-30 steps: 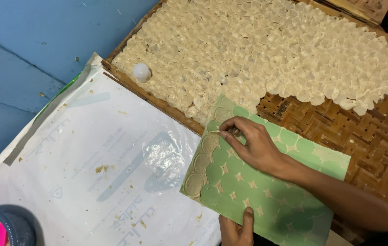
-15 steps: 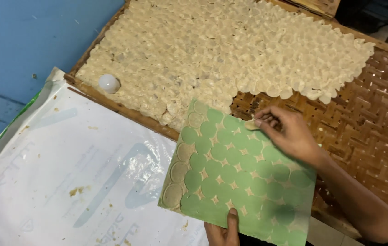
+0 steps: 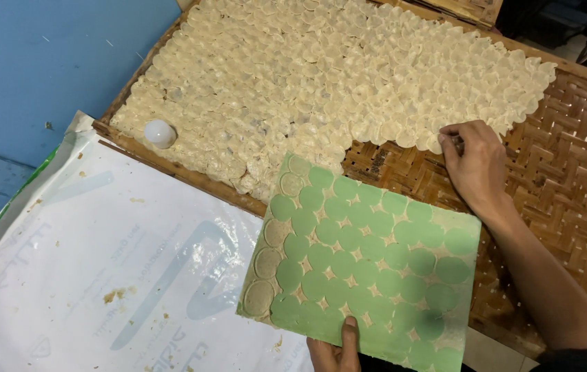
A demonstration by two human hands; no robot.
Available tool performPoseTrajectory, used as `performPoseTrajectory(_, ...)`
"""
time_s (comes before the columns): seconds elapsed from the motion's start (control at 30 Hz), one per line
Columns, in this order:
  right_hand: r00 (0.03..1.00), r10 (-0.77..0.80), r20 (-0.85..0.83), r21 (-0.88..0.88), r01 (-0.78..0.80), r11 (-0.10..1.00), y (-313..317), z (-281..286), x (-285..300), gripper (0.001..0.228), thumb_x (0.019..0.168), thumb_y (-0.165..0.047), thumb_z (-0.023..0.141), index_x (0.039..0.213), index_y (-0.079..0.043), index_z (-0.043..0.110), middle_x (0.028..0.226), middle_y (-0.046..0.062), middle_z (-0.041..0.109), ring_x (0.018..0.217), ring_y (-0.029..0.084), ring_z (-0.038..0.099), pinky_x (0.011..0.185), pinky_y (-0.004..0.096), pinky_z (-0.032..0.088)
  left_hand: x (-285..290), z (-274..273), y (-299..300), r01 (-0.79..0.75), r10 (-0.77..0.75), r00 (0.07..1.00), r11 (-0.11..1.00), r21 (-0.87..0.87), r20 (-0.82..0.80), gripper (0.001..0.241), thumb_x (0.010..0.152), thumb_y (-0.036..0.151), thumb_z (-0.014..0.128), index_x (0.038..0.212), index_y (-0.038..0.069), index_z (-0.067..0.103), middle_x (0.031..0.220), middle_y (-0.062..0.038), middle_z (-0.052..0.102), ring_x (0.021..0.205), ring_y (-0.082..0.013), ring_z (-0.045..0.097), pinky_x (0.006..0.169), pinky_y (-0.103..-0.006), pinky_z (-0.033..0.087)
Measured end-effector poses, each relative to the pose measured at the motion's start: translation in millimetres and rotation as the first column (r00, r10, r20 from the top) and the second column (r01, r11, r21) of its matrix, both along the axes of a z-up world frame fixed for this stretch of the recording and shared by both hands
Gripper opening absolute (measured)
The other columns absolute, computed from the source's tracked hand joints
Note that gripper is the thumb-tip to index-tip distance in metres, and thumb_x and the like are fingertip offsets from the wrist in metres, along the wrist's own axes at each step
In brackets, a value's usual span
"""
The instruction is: Rolling out and shaping dough into thin rounds for crackers.
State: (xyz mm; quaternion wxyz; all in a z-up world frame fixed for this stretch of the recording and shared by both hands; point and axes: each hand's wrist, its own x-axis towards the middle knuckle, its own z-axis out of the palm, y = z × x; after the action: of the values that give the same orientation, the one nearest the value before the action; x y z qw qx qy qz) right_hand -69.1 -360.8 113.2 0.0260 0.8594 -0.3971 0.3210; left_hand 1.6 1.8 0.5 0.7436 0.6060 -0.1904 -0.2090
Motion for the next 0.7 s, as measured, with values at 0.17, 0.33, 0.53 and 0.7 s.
performPoseTrajectory(0.17,0.997,-0.011,-0.079,-0.037,0.008,0.999,-1,-4,-1,0.013,0.099,-0.002,0.077,0.109,0.005,0.081,0.089,0.014,0.064,0.078,0.024,0.058,0.067,0.034,0.050,7,17,-2,0.028,-0.028,0.999,1.000,-0.006,-0.022,0.035,0.084,-0.002,0.067,0.119,-0.008,0.060,0.103,-0.022,0.075,0.081,-0.0252,0.077,0.073,-0.0329,0.066)
performPoseTrajectory(0.33,0.998,0.001,-0.063,0.043,0.001,0.999,-4,-3,-1,0.018,0.099,0.002,0.072,0.115,0.009,0.076,0.099,0.024,0.076,0.077,0.029,0.069,0.068,0.036,0.058,17,33,-5,0.047,-0.051,0.994,0.998,0.043,0.094,0.026,0.082,-0.001,0.066,0.108,-0.005,0.065,0.094,-0.018,0.077,0.076,-0.0232,0.073,0.071,-0.0336,0.062)
performPoseTrajectory(0.53,0.998,0.003,-0.058,-0.104,-0.009,0.995,0,10,10,0.034,0.102,-0.006,0.077,0.127,0.014,0.066,0.103,0.022,0.066,0.080,0.028,0.061,0.066,0.038,0.054,10,23,-4,0.022,-0.020,0.999,0.999,0.050,-0.043,0.042,0.085,0.000,0.068,0.125,-0.006,0.057,0.109,-0.023,0.072,0.085,-0.0261,0.080,0.073,-0.0328,0.069)
performPoseTrajectory(0.7,0.960,0.280,-0.027,0.242,-0.266,0.933,62,56,57,0.034,0.104,-0.026,0.057,0.122,0.001,0.069,0.117,0.022,0.065,0.097,0.031,0.061,0.083,0.046,0.054,0,8,0,0.003,0.001,0.999,0.996,0.087,-0.051,0.044,0.084,-0.001,0.069,0.126,-0.005,0.058,0.113,-0.022,0.071,0.090,-0.0264,0.080,0.077,-0.0330,0.067)
